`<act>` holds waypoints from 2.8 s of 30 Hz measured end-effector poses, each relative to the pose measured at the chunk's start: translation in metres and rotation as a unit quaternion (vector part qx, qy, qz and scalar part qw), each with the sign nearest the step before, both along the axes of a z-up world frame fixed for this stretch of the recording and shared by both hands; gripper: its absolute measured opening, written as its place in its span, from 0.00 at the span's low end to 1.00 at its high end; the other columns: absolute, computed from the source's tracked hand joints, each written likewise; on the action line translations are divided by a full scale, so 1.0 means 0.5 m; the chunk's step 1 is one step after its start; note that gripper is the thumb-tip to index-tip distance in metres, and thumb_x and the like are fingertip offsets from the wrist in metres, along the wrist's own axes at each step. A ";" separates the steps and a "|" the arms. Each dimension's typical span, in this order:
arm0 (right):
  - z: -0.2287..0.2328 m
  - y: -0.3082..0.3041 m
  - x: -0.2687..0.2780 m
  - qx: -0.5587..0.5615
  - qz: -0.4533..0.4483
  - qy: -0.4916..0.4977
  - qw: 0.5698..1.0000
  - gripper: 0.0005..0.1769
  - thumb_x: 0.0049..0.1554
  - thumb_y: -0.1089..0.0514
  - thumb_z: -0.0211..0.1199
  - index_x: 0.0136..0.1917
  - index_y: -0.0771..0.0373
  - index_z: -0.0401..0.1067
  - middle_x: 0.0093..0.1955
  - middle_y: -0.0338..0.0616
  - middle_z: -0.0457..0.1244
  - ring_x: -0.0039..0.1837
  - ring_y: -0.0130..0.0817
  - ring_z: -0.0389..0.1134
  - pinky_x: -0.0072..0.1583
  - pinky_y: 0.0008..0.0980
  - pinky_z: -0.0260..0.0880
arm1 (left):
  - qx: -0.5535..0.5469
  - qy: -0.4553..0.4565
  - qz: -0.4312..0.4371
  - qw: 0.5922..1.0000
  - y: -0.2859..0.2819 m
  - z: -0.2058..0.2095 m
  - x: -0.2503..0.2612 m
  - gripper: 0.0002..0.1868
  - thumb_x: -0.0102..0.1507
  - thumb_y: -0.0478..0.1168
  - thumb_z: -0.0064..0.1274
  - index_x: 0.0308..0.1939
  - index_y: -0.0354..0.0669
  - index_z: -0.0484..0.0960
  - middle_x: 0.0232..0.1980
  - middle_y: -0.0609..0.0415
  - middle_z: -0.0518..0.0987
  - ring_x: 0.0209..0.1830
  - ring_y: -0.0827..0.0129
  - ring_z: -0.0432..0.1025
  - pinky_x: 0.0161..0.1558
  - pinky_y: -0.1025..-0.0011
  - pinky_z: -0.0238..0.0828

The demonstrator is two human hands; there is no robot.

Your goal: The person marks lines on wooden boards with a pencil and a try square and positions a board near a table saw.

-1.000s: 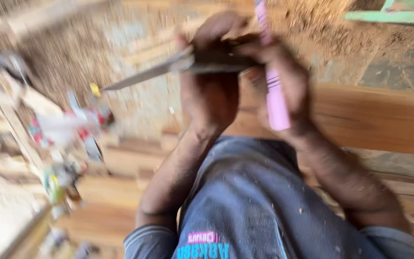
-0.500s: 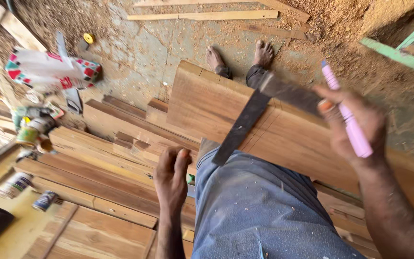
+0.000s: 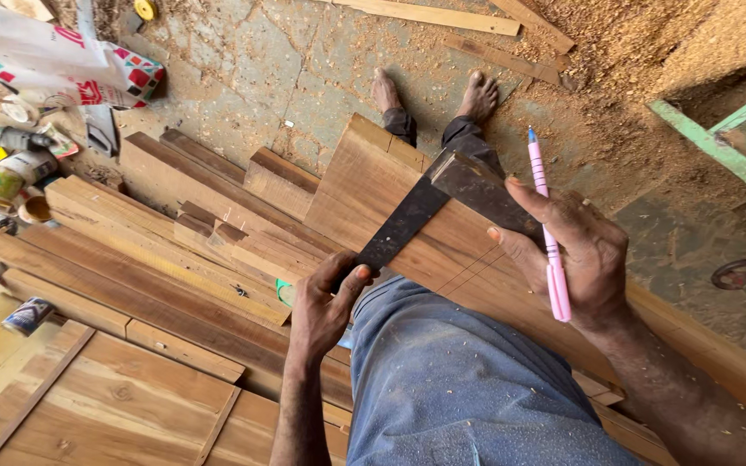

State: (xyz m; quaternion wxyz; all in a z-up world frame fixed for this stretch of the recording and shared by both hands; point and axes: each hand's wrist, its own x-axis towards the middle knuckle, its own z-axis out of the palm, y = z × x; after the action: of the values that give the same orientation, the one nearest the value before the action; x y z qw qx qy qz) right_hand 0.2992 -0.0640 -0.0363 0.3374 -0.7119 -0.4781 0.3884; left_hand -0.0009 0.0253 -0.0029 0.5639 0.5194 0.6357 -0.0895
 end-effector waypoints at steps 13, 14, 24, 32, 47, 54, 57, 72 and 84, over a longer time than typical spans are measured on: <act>-0.010 -0.004 0.000 0.021 -0.003 0.011 1.000 0.31 0.54 0.60 0.77 0.69 0.61 0.70 0.55 0.47 0.69 0.50 0.28 0.72 0.49 0.27 0.74 | -0.034 0.030 0.048 0.998 0.007 -0.007 0.012 0.16 0.67 0.49 0.55 0.42 0.40 0.88 0.31 0.56 0.86 0.31 0.75 0.79 0.35 0.73 0.76; -0.011 -0.003 -0.003 0.014 -0.002 0.015 1.000 0.32 0.53 0.61 0.77 0.69 0.62 0.70 0.55 0.47 0.69 0.50 0.27 0.72 0.49 0.27 0.75 | -0.037 0.028 0.054 0.997 0.009 -0.004 0.010 0.15 0.66 0.49 0.55 0.43 0.41 0.88 0.31 0.57 0.86 0.31 0.75 0.79 0.35 0.73 0.76; -0.004 -0.004 -0.004 -0.024 -0.008 -0.004 1.000 0.32 0.53 0.60 0.77 0.68 0.60 0.70 0.51 0.45 0.71 0.47 0.26 0.72 0.47 0.26 0.72 | -0.061 0.033 0.058 0.996 0.024 0.000 0.018 0.14 0.66 0.48 0.55 0.45 0.44 0.89 0.29 0.57 0.86 0.28 0.75 0.78 0.34 0.72 0.76; 0.092 0.118 0.051 0.067 -0.039 0.177 0.981 0.19 0.61 0.58 0.66 0.64 0.62 0.69 0.54 0.45 0.69 0.52 0.29 0.72 0.50 0.26 0.75 | -0.024 -0.043 0.061 0.997 0.034 -0.001 0.000 0.11 0.65 0.44 0.55 0.42 0.42 0.87 0.29 0.57 0.85 0.27 0.74 0.77 0.32 0.71 0.74; 0.137 0.346 -0.197 0.021 0.526 -0.043 0.849 0.05 0.54 0.59 0.69 0.39 0.62 0.76 0.36 0.42 0.68 0.36 0.37 0.71 0.38 0.37 0.71 | 0.042 -0.100 0.109 0.988 0.001 -0.029 -0.035 0.22 0.62 0.45 0.64 0.51 0.42 0.69 0.24 0.42 0.77 0.29 0.44 0.76 0.32 0.50 0.65; 0.171 0.377 -0.076 0.001 0.509 -0.175 0.843 0.05 0.54 0.59 0.71 0.41 0.61 0.77 0.36 0.44 0.68 0.36 0.37 0.70 0.38 0.37 0.70 | 0.061 -0.134 0.101 0.984 -0.003 -0.037 -0.045 0.22 0.62 0.44 0.63 0.51 0.42 0.68 0.24 0.41 0.78 0.30 0.43 0.78 0.33 0.48 0.67; 0.180 0.372 -0.097 0.028 0.529 -0.144 0.836 0.05 0.55 0.59 0.72 0.41 0.61 0.78 0.36 0.44 0.68 0.36 0.36 0.70 0.39 0.37 0.69 | 0.088 -0.158 0.108 0.978 -0.001 -0.041 -0.041 0.22 0.62 0.44 0.63 0.50 0.41 0.68 0.27 0.42 0.80 0.32 0.44 0.79 0.35 0.48 0.69; 0.121 0.298 0.100 -0.137 0.355 -0.319 0.868 0.10 0.66 0.61 0.61 0.56 0.69 0.77 0.36 0.53 0.67 0.34 0.36 0.69 0.36 0.35 0.70 | 0.051 -0.133 0.054 0.988 0.011 -0.032 -0.040 0.11 0.65 0.46 0.58 0.36 0.43 0.80 0.30 0.48 0.82 0.31 0.53 0.79 0.34 0.55 0.70; 0.014 -0.028 -0.025 -0.063 -0.019 -0.112 0.991 0.30 0.57 0.56 0.75 0.69 0.68 0.71 0.63 0.54 0.70 0.50 0.35 0.70 0.52 0.31 0.72 | -0.052 -0.104 0.023 0.993 0.062 -0.005 -0.035 0.11 0.67 0.44 0.56 0.40 0.39 0.87 0.29 0.53 0.84 0.28 0.71 0.77 0.33 0.70 0.73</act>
State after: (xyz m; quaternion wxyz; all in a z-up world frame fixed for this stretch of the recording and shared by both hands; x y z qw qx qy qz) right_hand 0.2865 -0.0782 -0.0292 0.2434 -0.7797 -0.4742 0.3287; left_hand -0.0184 0.0565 -0.0053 0.6552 0.4812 0.5798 -0.0549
